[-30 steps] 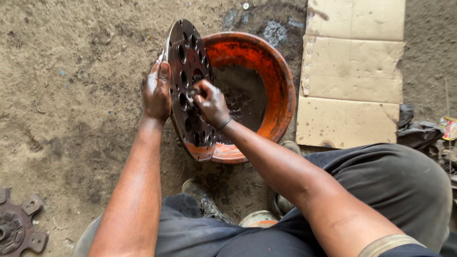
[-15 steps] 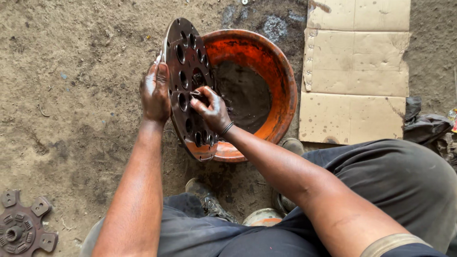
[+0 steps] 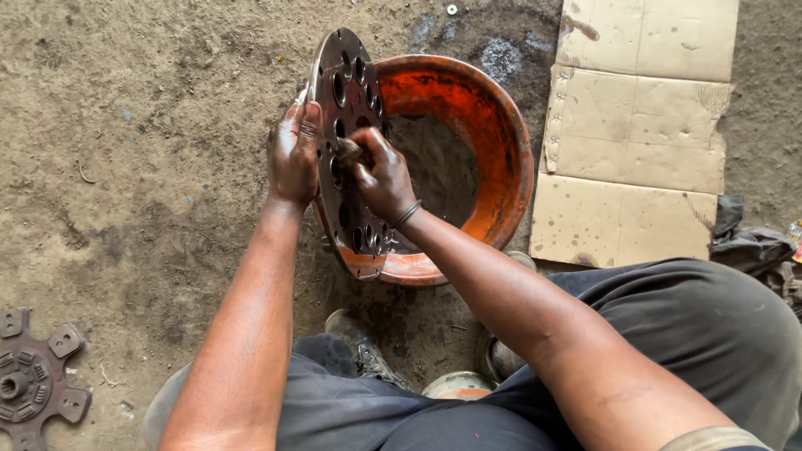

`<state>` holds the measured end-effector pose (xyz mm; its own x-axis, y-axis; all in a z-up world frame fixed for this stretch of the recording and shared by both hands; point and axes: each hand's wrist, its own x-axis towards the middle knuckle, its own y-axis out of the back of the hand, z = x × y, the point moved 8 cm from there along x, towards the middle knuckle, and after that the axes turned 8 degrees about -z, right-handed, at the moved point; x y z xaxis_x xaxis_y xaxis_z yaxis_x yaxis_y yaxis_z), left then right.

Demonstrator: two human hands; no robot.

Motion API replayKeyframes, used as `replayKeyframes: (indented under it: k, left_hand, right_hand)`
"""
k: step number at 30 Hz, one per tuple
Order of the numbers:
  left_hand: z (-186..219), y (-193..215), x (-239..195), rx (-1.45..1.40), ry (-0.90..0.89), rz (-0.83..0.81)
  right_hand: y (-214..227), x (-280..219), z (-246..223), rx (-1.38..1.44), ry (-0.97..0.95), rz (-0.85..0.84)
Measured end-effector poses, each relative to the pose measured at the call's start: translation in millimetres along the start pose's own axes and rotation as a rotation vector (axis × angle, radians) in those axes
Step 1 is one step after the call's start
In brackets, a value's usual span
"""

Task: The person scrubs a circular metal part with multiple holes using a cloth and liquid from an orange bucket. They repeatedly dip the cloth into the bucket and wipe the part's surface and holes.

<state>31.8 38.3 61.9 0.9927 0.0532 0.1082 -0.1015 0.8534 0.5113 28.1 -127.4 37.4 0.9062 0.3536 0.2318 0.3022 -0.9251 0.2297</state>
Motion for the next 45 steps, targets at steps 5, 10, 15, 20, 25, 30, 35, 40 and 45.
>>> replayKeyframes:
  k: [5,10,15,20,25,30,35,40,45]
  left_hand:
    - [4.8,0.3,-1.5,-0.046,0.084,0.009]
    - [48.0,-2.5,-5.6,-0.119,-0.076,-0.035]
    - [39.3,-7.8,-0.6,-0.135,0.034,-0.047]
    - [14.6,-5.9,-0.7,0.167,-0.194,0.019]
    - [23.3,-2.3,-5.1,-0.222,-0.065,-0.026]
    - [47.8,-9.1,-0.1,-0.271,-0.038,-0.084]
    - [10.3,-10.1,0.7,-0.165,0.064,-0.055]
    - [-2.9,0.5,-4.2,-0.012,-0.120,0.009]
    - [0.3,7.5,-4.7,-0.120,0.023,0.047]
  right_hand:
    - [-6.7,-9.0,40.3,0.005,-0.168,-0.063]
    - [0.9,12.0,-7.2,0.236,0.121,0.035]
    - [10.7,6.2,-21.6,0.080,0.145,0.075]
    - [-1.9,-5.2,20.3,-0.021,0.028,0.034]
    - [-4.4,-6.9,26.2,0.105,-0.059,-0.019]
    - [2.0,18.8,-23.4,0.351,0.114,0.012]
    - [5.2,9.4,-6.2,0.114,0.043,0.045]
    - [-17.6,-3.8,46.7,0.230,-0.144,-0.100]
    - [-15.6,-5.4,35.9,0.080,-0.097,-0.193]
